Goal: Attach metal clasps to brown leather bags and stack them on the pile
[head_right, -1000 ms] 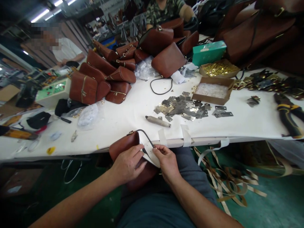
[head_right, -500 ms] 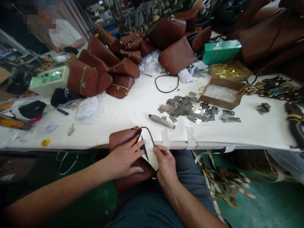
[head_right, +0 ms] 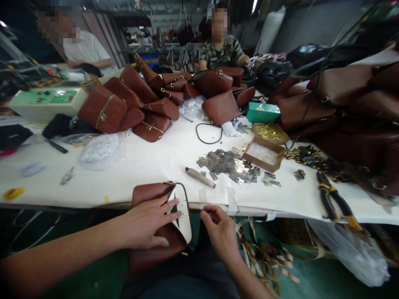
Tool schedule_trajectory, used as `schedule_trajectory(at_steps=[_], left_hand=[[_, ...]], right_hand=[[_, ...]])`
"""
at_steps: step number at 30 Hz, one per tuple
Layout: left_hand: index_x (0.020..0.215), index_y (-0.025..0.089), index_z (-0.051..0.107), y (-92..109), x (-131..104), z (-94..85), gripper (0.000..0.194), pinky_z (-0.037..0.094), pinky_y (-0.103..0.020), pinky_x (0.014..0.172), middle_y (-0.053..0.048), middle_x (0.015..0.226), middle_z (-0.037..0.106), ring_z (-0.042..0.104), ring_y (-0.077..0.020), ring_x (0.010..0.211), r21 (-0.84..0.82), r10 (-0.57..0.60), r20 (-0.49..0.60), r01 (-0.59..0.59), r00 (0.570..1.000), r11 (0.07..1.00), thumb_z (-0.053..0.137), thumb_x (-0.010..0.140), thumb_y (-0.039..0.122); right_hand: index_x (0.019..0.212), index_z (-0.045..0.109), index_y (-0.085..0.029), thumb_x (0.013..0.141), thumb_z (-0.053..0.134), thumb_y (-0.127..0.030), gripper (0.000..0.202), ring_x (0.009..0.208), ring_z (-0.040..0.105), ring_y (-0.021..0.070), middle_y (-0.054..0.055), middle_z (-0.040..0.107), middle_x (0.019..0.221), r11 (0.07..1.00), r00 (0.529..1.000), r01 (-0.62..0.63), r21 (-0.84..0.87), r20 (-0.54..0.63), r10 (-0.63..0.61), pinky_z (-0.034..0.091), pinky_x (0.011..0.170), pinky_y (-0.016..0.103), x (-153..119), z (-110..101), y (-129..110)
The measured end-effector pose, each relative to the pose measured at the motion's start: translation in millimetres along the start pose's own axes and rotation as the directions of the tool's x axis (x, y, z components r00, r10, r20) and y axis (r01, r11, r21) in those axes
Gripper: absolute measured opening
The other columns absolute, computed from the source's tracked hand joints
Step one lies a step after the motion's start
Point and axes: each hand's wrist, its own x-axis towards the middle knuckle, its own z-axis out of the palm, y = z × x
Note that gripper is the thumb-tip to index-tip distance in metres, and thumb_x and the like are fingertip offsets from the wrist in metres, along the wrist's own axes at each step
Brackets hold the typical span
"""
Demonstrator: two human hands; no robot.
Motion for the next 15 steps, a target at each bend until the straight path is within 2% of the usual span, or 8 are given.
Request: schedule_trajectory(at_steps=[2,4,5,7,9,12,15], left_hand=[[0.155,0.031,0.046,-2,-1,2.5,0.084,0.039,-0.057,0.122,-0.012,0.171,0.027,0.029,-0.0422,0.156,-0.012,0.005,-0.01,-0.005,1.0,1.0,0.074,0.082,0.061],[0.155,0.03,0.046,-3,-1,4.1,0.084,0.038,-0.057,0.122,-0.013,0.171,0.028,0.029,-0.0426,0.156,-0.017,0.011,-0.018,-0.011,1.0,1.0,0.075,0.082,0.06],[0.154,0.03,0.047,-4,-1,4.4,0.083,0.038,-0.057,0.123,-0.013,0.17,0.029,0.029,-0.0427,0.156,-0.018,0.016,-0.02,-0.016,1.0,1.0,0.075,0.081,0.06],[0.153,0.029,0.048,-4,-1,4.0,0.082,0.038,-0.056,0.122,-0.014,0.169,0.031,0.03,-0.0429,0.155,-0.019,0.023,-0.023,-0.024,0.999,1.0,0.075,0.081,0.059],[0.153,0.029,0.049,-4,-1,2.4,0.081,0.039,-0.056,0.122,-0.014,0.169,0.032,0.03,-0.0435,0.155,-0.019,0.024,-0.024,-0.024,0.999,1.0,0.075,0.082,0.058],[0.152,0.025,0.05,-3,-1,-2.1,0.08,0.038,-0.056,0.121,-0.016,0.167,0.034,0.031,-0.0451,0.154,-0.002,0.038,-0.022,-0.039,0.999,0.999,0.074,0.083,0.059],[0.152,0.021,0.052,-4,-1,-6.8,0.08,0.037,-0.055,0.121,-0.019,0.165,0.036,0.035,-0.0457,0.151,0.019,0.054,-0.009,-0.054,0.999,0.998,0.072,0.085,0.06]], right_hand=[[0.108,0.073,-0.019,0.087,0.07,-0.057,0.043,0.079,0.069,0.024,0.007,0.075,0.088,0.957,0.979,0.127,-0.262,-0.124,-0.164,0.051,0.075,0.035,26,-34,-12],[0.109,0.075,-0.02,0.088,0.066,-0.053,0.04,0.081,0.068,0.0226,0.009,0.074,0.099,0.825,0.921,0.221,-0.521,-0.168,-0.352,0.05,0.076,0.035,60,-64,-22],[0.111,0.076,-0.021,0.089,0.065,-0.05,0.039,0.083,0.068,0.0227,0.009,0.074,0.105,0.735,0.896,0.222,-0.64,-0.163,-0.413,0.05,0.078,0.036,77,-77,-26],[0.115,0.078,-0.023,0.089,0.062,-0.049,0.04,0.088,0.068,0.0249,0.01,0.072,0.111,0.567,0.903,0.158,-0.808,-0.114,-0.414,0.047,0.076,0.037,109,-95,-30],[0.116,0.079,-0.027,0.09,0.061,-0.05,0.039,0.094,0.067,0.0275,0.009,0.072,0.114,0.455,0.925,0.113,-0.884,-0.074,-0.372,0.045,0.074,0.037,130,-104,-29],[0.107,0.081,-0.028,0.089,0.061,-0.049,0.034,0.097,0.067,0.0279,0.008,0.074,0.114,0.427,0.926,0.127,-0.895,-0.047,-0.375,0.045,0.075,0.037,142,-106,-27],[0.101,0.082,-0.024,0.088,0.061,-0.047,0.033,0.096,0.067,0.028,0.009,0.076,0.11,0.525,0.907,0.2,-0.827,-0.046,-0.419,0.047,0.081,0.039,133,-101,-34]])
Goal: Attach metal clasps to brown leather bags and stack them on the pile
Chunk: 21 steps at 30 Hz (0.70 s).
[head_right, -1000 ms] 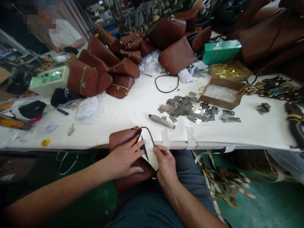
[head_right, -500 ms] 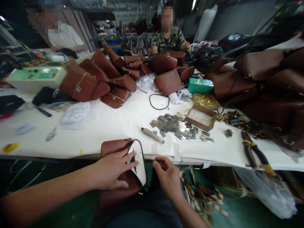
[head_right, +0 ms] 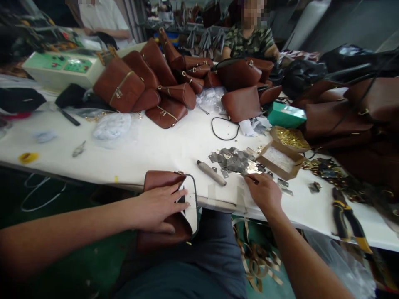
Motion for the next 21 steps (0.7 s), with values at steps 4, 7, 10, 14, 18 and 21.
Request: schedule_trajectory(at_steps=[4,7,10,14,18,21], left_hand=[[0.151,0.02,0.053,-2,-1,-1.8,0.077,0.039,-0.054,0.119,-0.019,0.163,0.039,0.037,-0.0444,0.15,0.007,0.009,-0.003,-0.009,1.0,1.0,0.07,0.086,0.059],[0.148,0.02,0.055,-1,-1,-1.1,0.075,0.041,-0.053,0.118,-0.019,0.161,0.042,0.041,-0.0435,0.147,0.023,0.024,-0.037,-0.023,0.999,0.999,0.072,0.084,0.055],[0.146,0.018,0.056,-1,0,-0.7,0.074,0.041,-0.052,0.118,-0.019,0.16,0.043,0.044,-0.0427,0.144,0.035,0.018,-0.041,-0.016,0.999,0.999,0.072,0.083,0.055],[0.147,0.014,0.054,-1,0,1.8,0.077,0.038,-0.05,0.119,-0.02,0.16,0.044,0.042,-0.0418,0.146,0.043,0.014,-0.042,-0.012,0.999,0.999,0.07,0.084,0.054],[0.147,0.007,0.052,-2,1,5.8,0.083,0.033,-0.047,0.123,-0.02,0.16,0.044,0.039,-0.0411,0.148,0.059,-0.005,-0.045,0.008,0.999,0.998,0.067,0.084,0.058],[0.147,0.007,0.051,-3,1,7.0,0.082,0.033,-0.046,0.123,-0.02,0.159,0.045,0.039,-0.0405,0.147,0.063,-0.003,-0.036,0.006,0.999,0.998,0.066,0.084,0.058]], right_hand=[[0.11,0.079,-0.019,0.084,0.07,-0.051,0.042,0.073,0.065,0.023,0.008,0.075,0.084,0.902,0.985,-0.17,0.397,0.07,0.155,0.048,0.07,0.035,-35,-11,-44],[0.113,0.075,-0.017,0.081,0.077,-0.053,0.049,0.061,0.059,0.0176,0.004,0.07,0.073,0.725,0.929,-0.308,0.616,0.359,0.09,0.044,0.058,0.03,-71,-2,-92],[0.117,0.071,-0.018,0.08,0.079,-0.05,0.05,0.063,0.061,0.0163,0.003,0.07,0.077,0.647,0.869,-0.351,0.677,0.493,-0.045,0.044,0.059,0.028,-95,19,-126],[0.117,0.071,-0.019,0.082,0.076,-0.049,0.046,0.063,0.059,0.0165,0.0,0.067,0.071,0.696,0.842,-0.343,0.631,0.535,-0.07,0.045,0.061,0.029,-103,38,-140],[0.117,0.071,-0.02,0.084,0.073,-0.053,0.046,0.063,0.059,0.018,0.0,0.066,0.07,0.749,0.839,-0.317,0.582,0.54,-0.064,0.044,0.06,0.03,-104,39,-143],[0.112,0.072,-0.022,0.086,0.07,-0.052,0.04,0.062,0.058,0.0181,-0.001,0.065,0.068,0.812,0.867,-0.249,0.527,0.496,-0.056,0.042,0.058,0.03,-107,37,-148]])
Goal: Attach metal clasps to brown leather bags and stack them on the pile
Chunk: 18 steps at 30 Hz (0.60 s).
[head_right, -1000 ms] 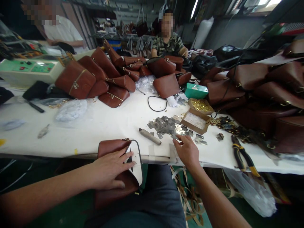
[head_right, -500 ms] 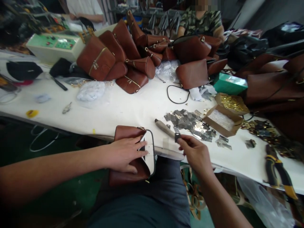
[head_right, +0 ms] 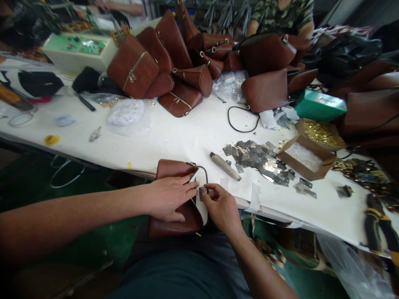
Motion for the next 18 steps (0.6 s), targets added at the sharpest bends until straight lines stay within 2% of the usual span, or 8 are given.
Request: schedule_trajectory(at_steps=[3,5,9,14,16,18], left_hand=[[0.153,0.012,0.044,0,0,-0.1,0.085,0.036,-0.047,0.12,-0.02,0.161,0.043,0.04,-0.0404,0.147,-0.005,0.017,-0.001,-0.017,1.0,1.0,0.067,0.084,0.055],[0.155,0.013,0.042,0,-1,-0.8,0.086,0.038,-0.048,0.119,-0.021,0.161,0.041,0.039,-0.0422,0.148,-0.005,0.016,0.002,-0.016,1.0,1.0,0.068,0.084,0.054],[0.151,0.015,0.047,2,0,-4.0,0.08,0.04,-0.05,0.117,-0.021,0.162,0.039,0.036,-0.044,0.149,-0.002,0.005,0.028,-0.005,1.0,1.0,0.068,0.085,0.055],[0.149,0.015,0.051,4,3,-7.5,0.079,0.037,-0.052,0.12,-0.021,0.159,0.043,0.036,-0.0454,0.148,0.008,-0.007,0.058,0.007,0.998,1.0,0.071,0.084,0.055],[0.147,0.015,0.053,4,4,-8.6,0.078,0.038,-0.052,0.118,-0.021,0.157,0.045,0.037,-0.0455,0.147,-0.001,-0.008,0.056,0.009,0.998,1.0,0.072,0.083,0.055],[0.146,0.016,0.054,3,5,-10.1,0.077,0.041,-0.052,0.115,-0.02,0.156,0.046,0.039,-0.045,0.145,-0.004,-0.005,0.056,0.006,0.998,1.0,0.073,0.083,0.055]], right_hand=[[0.107,0.072,-0.023,0.087,0.068,-0.05,0.034,0.059,0.057,0.0175,-0.003,0.061,0.062,0.991,0.999,0.029,-0.13,-0.029,-0.033,0.04,0.058,0.03,-1,1,-2],[0.108,0.072,-0.023,0.088,0.067,-0.049,0.033,0.058,0.058,0.0177,-0.003,0.061,0.062,0.99,0.999,0.022,-0.14,-0.025,-0.026,0.04,0.058,0.03,0,1,0],[0.109,0.071,-0.025,0.091,0.062,-0.048,0.03,0.061,0.062,0.0186,-0.002,0.065,0.066,0.995,1.0,0.006,-0.098,0.018,-0.004,0.043,0.061,0.03,6,-1,6],[0.104,0.07,-0.026,0.088,0.065,-0.042,0.023,0.06,0.061,0.0183,-0.003,0.064,0.065,0.963,0.997,0.076,-0.258,0.001,-0.078,0.04,0.059,0.031,10,-9,2],[0.107,0.069,-0.026,0.088,0.066,-0.042,0.026,0.063,0.063,0.0183,-0.002,0.066,0.069,0.953,0.99,0.116,-0.28,-0.049,-0.135,0.043,0.062,0.031,15,-17,-3],[0.111,0.07,-0.025,0.089,0.066,-0.043,0.029,0.072,0.066,0.0196,0.001,0.071,0.081,0.926,0.953,0.189,-0.328,-0.165,-0.253,0.047,0.07,0.033,26,-28,-7]])
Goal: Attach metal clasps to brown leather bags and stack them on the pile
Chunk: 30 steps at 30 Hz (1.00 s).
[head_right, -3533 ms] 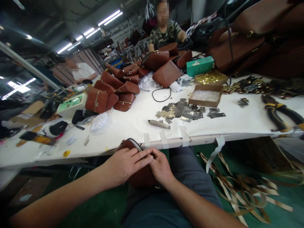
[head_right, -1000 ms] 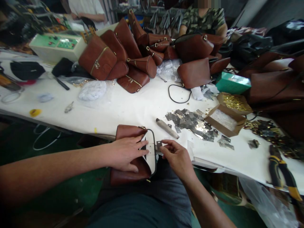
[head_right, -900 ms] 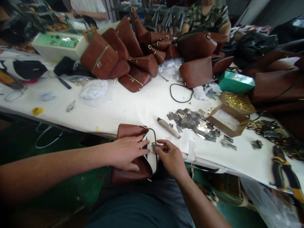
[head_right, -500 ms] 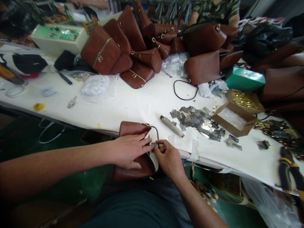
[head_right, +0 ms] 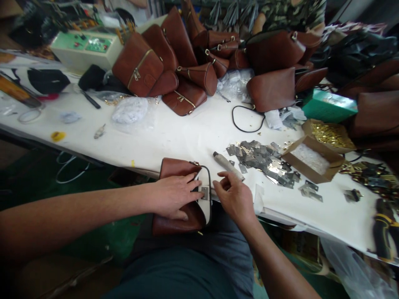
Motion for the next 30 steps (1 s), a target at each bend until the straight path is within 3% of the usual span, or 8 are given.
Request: schedule_trajectory(at_steps=[3,8,11,13,15,17,21,30], left_hand=[[0.146,0.017,0.054,-1,1,-2.5,0.076,0.043,-0.05,0.112,-0.019,0.153,0.049,0.043,-0.0426,0.141,0.0,0.003,0.011,-0.003,1.0,1.0,0.073,0.083,0.055],[0.145,0.019,0.055,-1,2,-3.1,0.076,0.046,-0.049,0.109,-0.017,0.152,0.05,0.044,-0.0412,0.138,-0.015,-0.007,0.005,0.007,1.0,1.0,0.074,0.082,0.057],[0.143,0.019,0.057,-1,2,-1.3,0.074,0.045,-0.048,0.109,-0.017,0.151,0.051,0.045,-0.0407,0.138,-0.024,-0.005,-0.017,0.004,1.0,1.0,0.075,0.081,0.057],[0.141,0.019,0.059,-2,2,-0.7,0.072,0.045,-0.049,0.109,-0.018,0.149,0.052,0.045,-0.0406,0.137,-0.035,0.0,-0.019,-0.001,1.0,0.999,0.074,0.082,0.057],[0.14,0.018,0.059,-2,2,-1.0,0.071,0.045,-0.05,0.108,-0.018,0.148,0.053,0.045,-0.0413,0.137,-0.045,0.002,-0.009,-0.002,1.0,0.999,0.074,0.082,0.056],[0.141,0.018,0.059,-2,2,-1.9,0.073,0.045,-0.051,0.108,-0.019,0.148,0.052,0.044,-0.0423,0.139,-0.054,-0.007,-0.001,0.007,1.0,0.999,0.076,0.081,0.056],[0.143,0.018,0.058,-1,3,-2.8,0.076,0.045,-0.053,0.109,-0.019,0.152,0.049,0.038,-0.0453,0.144,-0.057,-0.034,0.007,0.035,0.999,0.998,0.077,0.08,0.056],[0.135,0.019,0.065,-4,3,5.6,0.067,0.049,-0.049,0.104,-0.017,0.145,0.056,0.044,-0.0413,0.138,-0.048,-0.023,-0.054,0.02,0.998,0.999,0.075,0.08,0.057]], right_hand=[[0.116,0.071,-0.023,0.089,0.068,-0.042,0.034,0.101,0.067,0.0275,0.01,0.072,0.111,0.958,0.961,0.149,-0.246,-0.193,-0.199,0.05,0.086,0.038,33,-6,9],[0.12,0.072,-0.02,0.089,0.066,-0.045,0.04,0.104,0.065,0.0333,0.015,0.072,0.116,0.852,0.975,0.198,-0.485,0.007,-0.222,0.05,0.087,0.042,76,-2,26],[0.129,0.068,-0.022,0.089,0.064,-0.045,0.047,0.096,0.066,0.0307,0.013,0.072,0.113,0.957,0.989,0.138,-0.256,-0.021,-0.148,0.051,0.086,0.043,71,-5,21],[0.131,0.063,-0.023,0.089,0.06,-0.047,0.049,0.089,0.067,0.0275,0.01,0.071,0.105,0.985,0.998,0.054,0.162,-0.022,-0.051,0.054,0.084,0.042,59,-7,9],[0.122,0.06,-0.024,0.089,0.055,-0.05,0.043,0.081,0.067,0.0242,0.005,0.068,0.094,0.799,0.998,-0.04,0.599,0.055,0.009,0.057,0.079,0.041,47,-5,-8],[0.111,0.057,-0.024,0.087,0.053,-0.052,0.037,0.076,0.065,0.0209,0.002,0.061,0.086,0.555,0.995,-0.096,0.826,0.103,0.018,0.058,0.075,0.039,39,1,-26],[0.094,0.051,-0.024,0.087,0.065,-0.056,0.035,0.062,0.054,0.0123,-0.002,0.052,0.08,0.424,0.995,-0.048,0.905,0.008,0.097,0.051,0.059,0.026,38,22,-54],[0.07,0.043,-0.023,0.095,0.061,-0.053,0.042,0.044,0.043,0.0107,-0.004,0.043,0.058,0.581,0.997,0.039,0.813,-0.07,0.031,0.034,0.041,0.024,32,43,-56]])
